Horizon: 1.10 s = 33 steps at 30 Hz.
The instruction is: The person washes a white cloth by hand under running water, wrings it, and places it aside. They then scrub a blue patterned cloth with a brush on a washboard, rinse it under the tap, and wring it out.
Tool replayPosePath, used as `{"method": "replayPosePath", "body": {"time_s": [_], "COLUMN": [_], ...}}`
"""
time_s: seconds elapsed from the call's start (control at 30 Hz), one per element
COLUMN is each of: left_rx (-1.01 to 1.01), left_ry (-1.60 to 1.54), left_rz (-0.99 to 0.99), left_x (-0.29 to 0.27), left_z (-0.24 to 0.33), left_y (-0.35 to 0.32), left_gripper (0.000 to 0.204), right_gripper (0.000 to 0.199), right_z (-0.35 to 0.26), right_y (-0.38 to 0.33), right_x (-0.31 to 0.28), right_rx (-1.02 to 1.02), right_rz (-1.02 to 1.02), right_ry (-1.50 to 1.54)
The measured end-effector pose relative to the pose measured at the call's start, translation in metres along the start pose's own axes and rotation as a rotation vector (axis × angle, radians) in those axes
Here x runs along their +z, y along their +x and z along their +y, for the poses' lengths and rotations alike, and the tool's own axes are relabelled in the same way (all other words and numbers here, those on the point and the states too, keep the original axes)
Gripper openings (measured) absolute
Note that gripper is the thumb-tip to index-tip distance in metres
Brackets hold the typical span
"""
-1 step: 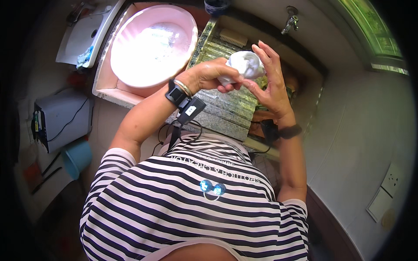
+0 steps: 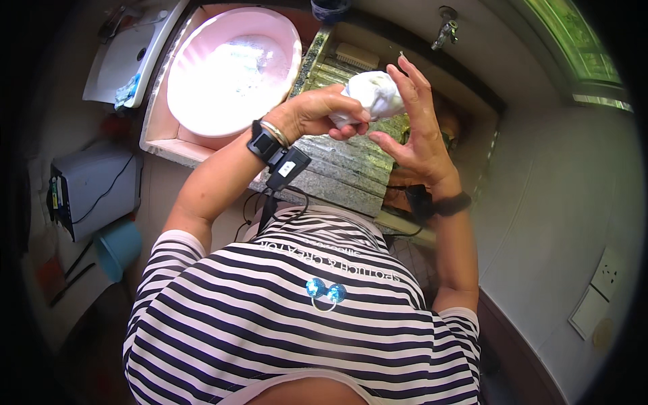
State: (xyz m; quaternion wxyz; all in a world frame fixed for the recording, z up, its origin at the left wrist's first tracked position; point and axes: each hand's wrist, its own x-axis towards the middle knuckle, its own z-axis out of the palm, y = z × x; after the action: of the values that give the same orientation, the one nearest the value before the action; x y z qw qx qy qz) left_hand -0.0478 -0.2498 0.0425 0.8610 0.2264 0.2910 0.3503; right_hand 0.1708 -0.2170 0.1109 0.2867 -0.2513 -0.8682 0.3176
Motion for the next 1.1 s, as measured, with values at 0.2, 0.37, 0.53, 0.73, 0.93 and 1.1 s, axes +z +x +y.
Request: {"method": "replayPosePath", "body": {"time_s": [0.2,0.37,0.53,0.73,0.93,1.1], "left_rx": [-0.129,-0.144,0.196,0.332,0.552,-0.2], "left_ry": [0.223,0.802,1.653,1.915,1.673,0.49], "left_rz": [-0.232,0.003,0.159,0.248,0.309,0.191], "left_x": [0.023,0.025,0.012,-0.006,-0.018,-0.004], "left_z": [0.04,0.05,0.033,0.006,-0.021,0.016], "left_y": [0.0,0.019,0.049,0.064,0.059,0.033], "left_gripper": [0.026,0.021,0.021,0.022,0.028,0.014], "right_gripper": [0.088,0.063,0.036,0.032,0.051,0.106], "right_z": [0.015,0.036,0.064,0.089,0.079,0.035], "right_y": [0.027,0.028,0.021,0.004,-0.009,-0.001], "right_x": [-0.001,0.006,0.026,0.051,0.055,0.006], "right_rx": [-0.324,-0.045,0.213,0.557,0.56,0.103], "right_rz": [-0.118,-0.123,-0.179,-0.26,-0.2,0.06], "right_ry": [-0.384,-0.281,-0.358,-0.25,-0.173,-0.416]}}
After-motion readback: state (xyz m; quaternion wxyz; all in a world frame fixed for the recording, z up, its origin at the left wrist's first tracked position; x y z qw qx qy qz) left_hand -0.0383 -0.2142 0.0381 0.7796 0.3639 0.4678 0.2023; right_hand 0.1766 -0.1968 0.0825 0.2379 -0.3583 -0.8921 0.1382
